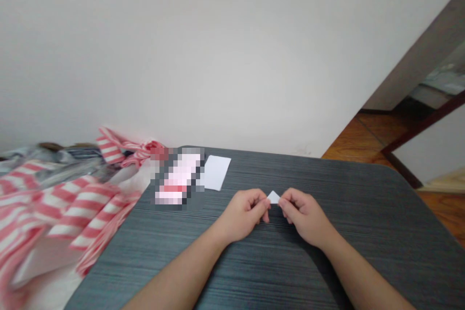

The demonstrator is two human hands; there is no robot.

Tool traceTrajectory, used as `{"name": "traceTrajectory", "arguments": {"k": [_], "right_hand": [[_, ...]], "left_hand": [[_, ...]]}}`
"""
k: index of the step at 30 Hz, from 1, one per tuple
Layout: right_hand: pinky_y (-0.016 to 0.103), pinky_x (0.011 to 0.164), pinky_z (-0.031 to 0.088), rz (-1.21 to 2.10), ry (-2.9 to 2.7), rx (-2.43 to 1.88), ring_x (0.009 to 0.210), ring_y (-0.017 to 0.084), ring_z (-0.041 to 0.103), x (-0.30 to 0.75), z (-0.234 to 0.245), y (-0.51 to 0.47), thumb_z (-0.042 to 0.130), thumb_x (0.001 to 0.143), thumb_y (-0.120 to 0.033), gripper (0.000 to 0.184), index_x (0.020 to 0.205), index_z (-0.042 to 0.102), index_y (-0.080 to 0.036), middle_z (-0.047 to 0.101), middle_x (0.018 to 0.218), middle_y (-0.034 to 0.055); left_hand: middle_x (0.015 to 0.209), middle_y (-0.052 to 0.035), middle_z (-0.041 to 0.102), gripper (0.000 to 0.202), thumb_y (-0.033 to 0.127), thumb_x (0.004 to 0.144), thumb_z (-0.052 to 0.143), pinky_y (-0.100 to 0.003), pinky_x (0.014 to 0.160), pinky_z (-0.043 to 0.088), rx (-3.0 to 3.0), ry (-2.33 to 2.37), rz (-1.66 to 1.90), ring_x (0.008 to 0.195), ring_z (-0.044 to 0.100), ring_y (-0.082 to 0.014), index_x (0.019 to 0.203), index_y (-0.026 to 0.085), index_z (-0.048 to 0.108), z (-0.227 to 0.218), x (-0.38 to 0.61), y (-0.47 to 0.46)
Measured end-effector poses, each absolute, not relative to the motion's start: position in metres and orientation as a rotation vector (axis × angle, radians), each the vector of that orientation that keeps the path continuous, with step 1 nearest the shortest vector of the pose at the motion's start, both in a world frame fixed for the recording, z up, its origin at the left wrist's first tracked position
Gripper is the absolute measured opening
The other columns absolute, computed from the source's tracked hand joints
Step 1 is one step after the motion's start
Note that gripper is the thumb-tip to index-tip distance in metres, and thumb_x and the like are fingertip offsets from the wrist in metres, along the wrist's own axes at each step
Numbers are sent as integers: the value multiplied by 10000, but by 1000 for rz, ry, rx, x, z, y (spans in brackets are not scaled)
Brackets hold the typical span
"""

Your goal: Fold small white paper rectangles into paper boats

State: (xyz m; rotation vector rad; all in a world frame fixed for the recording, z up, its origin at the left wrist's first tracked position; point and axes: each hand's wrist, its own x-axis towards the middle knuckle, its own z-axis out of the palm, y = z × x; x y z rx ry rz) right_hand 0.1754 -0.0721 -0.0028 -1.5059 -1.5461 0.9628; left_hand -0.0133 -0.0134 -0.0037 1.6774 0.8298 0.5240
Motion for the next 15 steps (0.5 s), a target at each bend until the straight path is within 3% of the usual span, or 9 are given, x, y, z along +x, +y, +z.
{"name": "traceTrajectory", "arguments": {"k": [15], "right_hand": [[230, 524, 377, 971, -1519, -1526, 498, 111, 467, 177, -2, -72, 504, 917, -275, 250, 680, 506, -194, 517, 538, -42]], "left_hand": [[606, 0, 625, 284, 374, 917, 497, -197, 501, 365, 1558, 817, 536, 503, 484, -95, 759, 159, 593, -1, -12, -13]]}}
